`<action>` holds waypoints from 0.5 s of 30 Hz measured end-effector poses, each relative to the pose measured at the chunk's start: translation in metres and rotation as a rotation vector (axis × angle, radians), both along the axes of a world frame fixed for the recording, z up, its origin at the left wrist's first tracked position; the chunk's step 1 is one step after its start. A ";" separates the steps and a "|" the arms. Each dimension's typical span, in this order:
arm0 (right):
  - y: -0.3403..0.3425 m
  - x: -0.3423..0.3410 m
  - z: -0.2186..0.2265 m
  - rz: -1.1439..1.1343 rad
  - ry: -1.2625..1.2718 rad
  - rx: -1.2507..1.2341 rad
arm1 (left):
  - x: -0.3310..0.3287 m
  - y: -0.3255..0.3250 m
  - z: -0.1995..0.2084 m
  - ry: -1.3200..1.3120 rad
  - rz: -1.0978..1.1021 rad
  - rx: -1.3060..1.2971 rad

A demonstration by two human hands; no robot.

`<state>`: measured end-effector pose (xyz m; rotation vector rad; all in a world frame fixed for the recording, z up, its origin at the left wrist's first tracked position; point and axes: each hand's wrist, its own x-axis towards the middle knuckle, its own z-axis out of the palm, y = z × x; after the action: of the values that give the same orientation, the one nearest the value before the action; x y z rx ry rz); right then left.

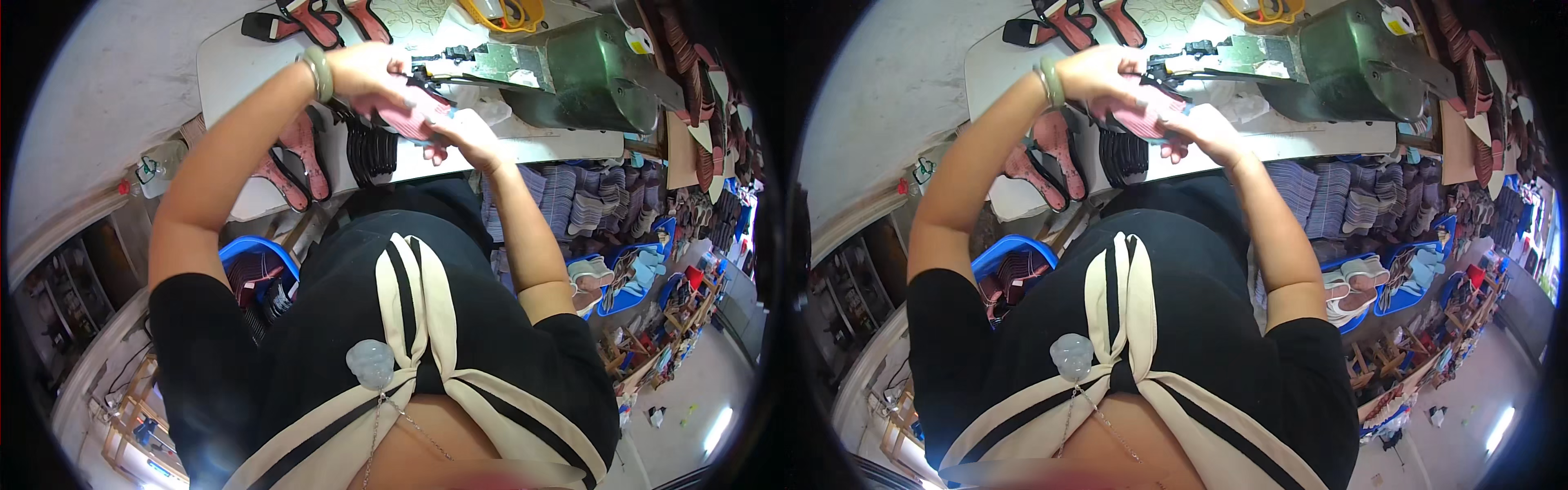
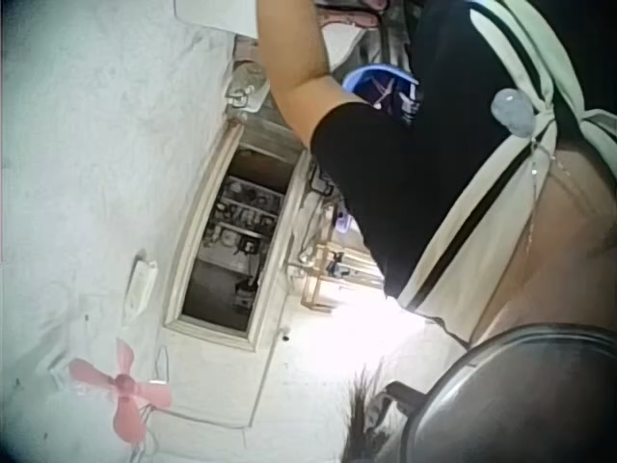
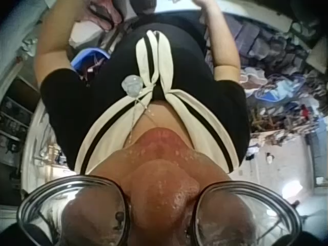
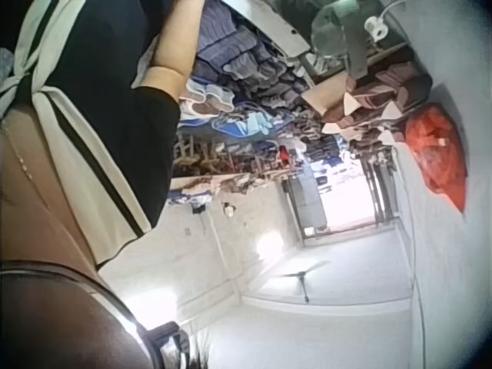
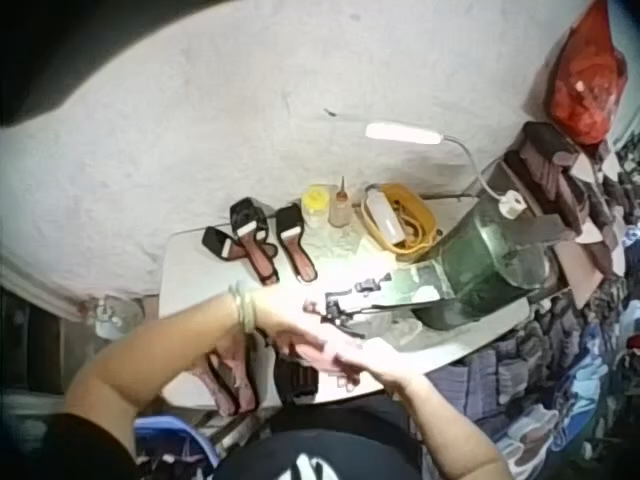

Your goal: The recorder is manually assembling and stacking shoe upper components at a workbench.

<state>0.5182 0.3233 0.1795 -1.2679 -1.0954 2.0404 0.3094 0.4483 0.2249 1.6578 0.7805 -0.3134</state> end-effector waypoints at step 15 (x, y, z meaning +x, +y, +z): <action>0.025 -0.030 -0.032 -0.666 0.113 0.033 | 0.050 0.093 -0.029 -0.135 -0.198 0.210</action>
<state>0.4878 0.3484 0.1471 -1.2641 -0.5435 1.5524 0.3594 0.5411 0.1960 1.9385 0.5634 -0.2615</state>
